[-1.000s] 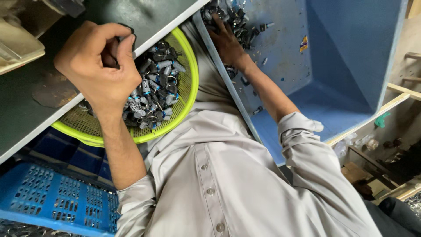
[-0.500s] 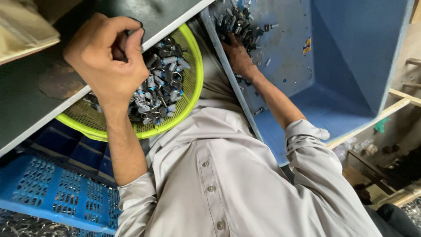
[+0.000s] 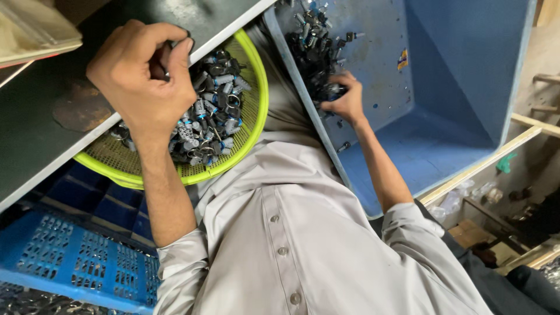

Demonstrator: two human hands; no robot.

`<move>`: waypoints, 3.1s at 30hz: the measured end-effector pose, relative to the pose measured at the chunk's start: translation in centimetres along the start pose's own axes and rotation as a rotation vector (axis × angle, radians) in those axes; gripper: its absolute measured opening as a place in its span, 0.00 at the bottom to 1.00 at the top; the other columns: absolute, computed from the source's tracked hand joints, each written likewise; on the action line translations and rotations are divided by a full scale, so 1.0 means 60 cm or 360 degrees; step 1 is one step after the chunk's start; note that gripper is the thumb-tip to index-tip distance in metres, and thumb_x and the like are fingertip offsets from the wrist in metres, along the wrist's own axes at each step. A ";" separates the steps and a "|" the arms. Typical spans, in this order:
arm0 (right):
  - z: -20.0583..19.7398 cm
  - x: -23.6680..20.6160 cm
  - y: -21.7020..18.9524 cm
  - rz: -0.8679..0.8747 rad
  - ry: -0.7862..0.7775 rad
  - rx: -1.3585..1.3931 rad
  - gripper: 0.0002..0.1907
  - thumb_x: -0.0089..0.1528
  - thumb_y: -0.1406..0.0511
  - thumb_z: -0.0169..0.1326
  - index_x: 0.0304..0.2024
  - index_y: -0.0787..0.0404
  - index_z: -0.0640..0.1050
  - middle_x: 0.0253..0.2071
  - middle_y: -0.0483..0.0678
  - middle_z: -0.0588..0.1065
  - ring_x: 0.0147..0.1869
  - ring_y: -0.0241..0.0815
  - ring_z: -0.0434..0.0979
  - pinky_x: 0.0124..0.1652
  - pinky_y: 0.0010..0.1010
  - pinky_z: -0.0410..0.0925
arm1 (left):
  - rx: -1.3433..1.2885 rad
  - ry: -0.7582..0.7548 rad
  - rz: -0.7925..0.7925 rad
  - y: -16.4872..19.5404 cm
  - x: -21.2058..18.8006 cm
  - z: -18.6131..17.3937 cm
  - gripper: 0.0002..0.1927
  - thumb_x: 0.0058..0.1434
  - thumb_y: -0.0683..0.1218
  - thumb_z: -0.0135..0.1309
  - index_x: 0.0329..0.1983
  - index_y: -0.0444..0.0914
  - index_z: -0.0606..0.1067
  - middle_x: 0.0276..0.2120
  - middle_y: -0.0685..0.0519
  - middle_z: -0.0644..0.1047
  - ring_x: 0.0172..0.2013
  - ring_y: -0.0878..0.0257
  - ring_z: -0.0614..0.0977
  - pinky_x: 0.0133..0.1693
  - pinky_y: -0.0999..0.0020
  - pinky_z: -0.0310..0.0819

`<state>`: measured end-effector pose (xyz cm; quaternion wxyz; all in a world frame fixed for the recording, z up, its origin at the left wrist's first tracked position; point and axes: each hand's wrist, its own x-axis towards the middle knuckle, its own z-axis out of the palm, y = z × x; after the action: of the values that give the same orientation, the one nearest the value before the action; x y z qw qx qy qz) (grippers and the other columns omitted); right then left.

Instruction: The person picks small metal fitting bodies and blue plastic inserts from bins on the workbench, presses the inserts into the fittings by hand, and drops completed assemblies into a green colander basket. They later scoop finished assemblies between larger bins to consolidate them.

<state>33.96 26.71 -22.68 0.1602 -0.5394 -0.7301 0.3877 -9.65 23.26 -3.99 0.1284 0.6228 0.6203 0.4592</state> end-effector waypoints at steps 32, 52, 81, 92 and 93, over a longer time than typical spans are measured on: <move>-0.081 0.012 -0.340 -0.0495 0.0276 0.0334 0.14 0.58 0.71 0.65 0.47 0.58 0.78 0.57 0.51 0.78 0.56 0.50 0.81 0.57 0.37 0.73 | 0.0731 -0.0466 -0.0272 0.075 -0.169 0.001 0.38 0.54 0.69 0.67 0.58 0.41 0.76 0.68 0.46 0.68 0.66 0.44 0.63 0.65 0.43 0.48; 0.045 -0.023 -0.009 0.0210 -0.0104 -0.0413 0.65 0.46 0.55 0.77 0.75 0.67 0.53 0.75 0.68 0.53 0.78 0.70 0.54 0.73 0.45 0.54 | -0.0007 -0.0022 -0.0138 -0.017 -0.014 -0.018 0.11 0.66 0.42 0.73 0.44 0.33 0.82 0.31 0.51 0.77 0.27 0.63 0.78 0.29 0.72 0.65; 0.160 0.293 -0.130 0.0848 0.0310 0.0485 0.66 0.44 0.54 0.75 0.73 0.49 0.47 0.74 0.64 0.49 0.71 0.72 0.49 0.64 0.53 0.60 | -0.0039 -0.0139 -0.0388 -0.009 -0.013 0.000 0.08 0.67 0.35 0.71 0.42 0.33 0.80 0.28 0.53 0.74 0.26 0.68 0.73 0.29 0.77 0.62; 0.197 0.293 -0.128 0.0513 0.0512 -0.0019 0.54 0.48 0.61 0.65 0.73 0.50 0.54 0.55 0.73 0.61 0.46 0.75 0.74 0.46 0.52 0.75 | 0.0077 -0.0134 -0.0230 -0.014 -0.009 -0.004 0.09 0.63 0.36 0.71 0.39 0.35 0.80 0.26 0.53 0.72 0.27 0.62 0.72 0.30 0.71 0.60; 0.199 0.293 -0.131 0.0493 0.0515 -0.0063 0.53 0.49 0.59 0.67 0.73 0.49 0.55 0.55 0.73 0.61 0.48 0.76 0.74 0.47 0.52 0.74 | 0.0099 -0.0136 -0.0204 -0.014 -0.008 -0.005 0.10 0.63 0.36 0.72 0.38 0.36 0.80 0.26 0.53 0.72 0.27 0.62 0.72 0.30 0.70 0.60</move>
<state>14.51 37.11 -27.84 0.2030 -0.7033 -0.6108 0.3018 -10.30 22.89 -4.66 0.1644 0.6046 0.6667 0.4037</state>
